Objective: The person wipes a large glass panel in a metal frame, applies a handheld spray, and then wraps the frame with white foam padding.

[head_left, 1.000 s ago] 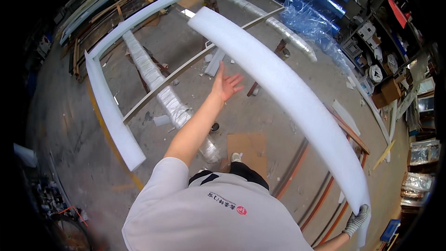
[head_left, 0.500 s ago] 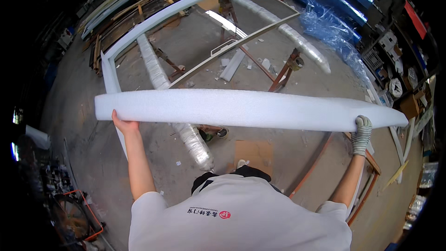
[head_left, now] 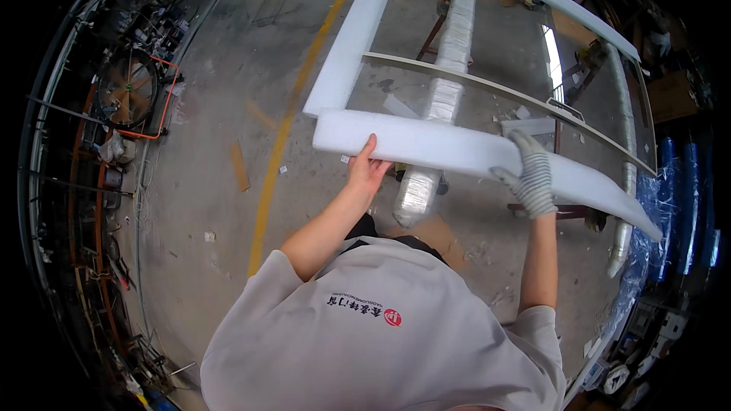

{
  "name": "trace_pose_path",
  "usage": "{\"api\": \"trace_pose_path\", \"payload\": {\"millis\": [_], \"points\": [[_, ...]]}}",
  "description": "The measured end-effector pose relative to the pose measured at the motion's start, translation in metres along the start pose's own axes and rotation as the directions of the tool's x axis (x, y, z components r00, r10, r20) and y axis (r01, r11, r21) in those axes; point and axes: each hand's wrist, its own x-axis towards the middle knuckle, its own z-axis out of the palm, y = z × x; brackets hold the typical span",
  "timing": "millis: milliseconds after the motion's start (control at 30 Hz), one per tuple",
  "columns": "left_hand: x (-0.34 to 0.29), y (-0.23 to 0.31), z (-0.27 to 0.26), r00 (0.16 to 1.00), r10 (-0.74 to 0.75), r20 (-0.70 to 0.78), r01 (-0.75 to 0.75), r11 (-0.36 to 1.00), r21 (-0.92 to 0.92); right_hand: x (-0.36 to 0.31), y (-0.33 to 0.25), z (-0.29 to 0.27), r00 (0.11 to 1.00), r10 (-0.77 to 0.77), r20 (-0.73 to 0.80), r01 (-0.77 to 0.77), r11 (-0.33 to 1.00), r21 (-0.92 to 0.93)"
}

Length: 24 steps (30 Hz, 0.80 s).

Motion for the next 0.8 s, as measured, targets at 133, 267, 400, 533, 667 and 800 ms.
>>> {"api": "trace_pose_path", "payload": {"millis": [133, 267, 400, 533, 667, 800], "points": [[-0.024, -0.007, 0.058, 0.970, -0.009, 0.241, -0.077, 0.936, 0.343, 0.058, -0.084, 0.060, 0.965, -0.148, 0.214, 0.139, 0.989, 0.054], [0.019, 0.046, 0.048, 0.749, -0.108, 0.654, -0.659, -0.020, 0.752, 0.105, -0.072, 0.078, 0.979, 0.075, 0.189, -0.067, 0.996, -0.050], [0.102, 0.110, 0.048, 0.439, -0.371, 0.818, -0.661, -0.751, 0.015, 0.146, -0.065, 0.093, 0.810, 0.360, 0.463, -0.281, 0.931, -0.233], [0.173, 0.136, 0.059, 0.368, -0.655, 0.660, -0.545, -0.727, -0.417, 0.167, -0.067, 0.127, 0.710, 0.460, 0.534, -0.256, 0.874, -0.413], [0.182, 0.174, 0.080, 0.434, -0.777, 0.455, -0.712, -0.606, -0.355, 0.184, -0.071, 0.131, 0.615, 0.529, 0.585, -0.382, 0.849, -0.365], [0.205, 0.222, 0.074, 0.575, -0.727, 0.376, -0.782, -0.623, -0.008, 0.188, -0.066, 0.150, 0.676, 0.465, 0.571, -0.256, 0.875, -0.410]]}}
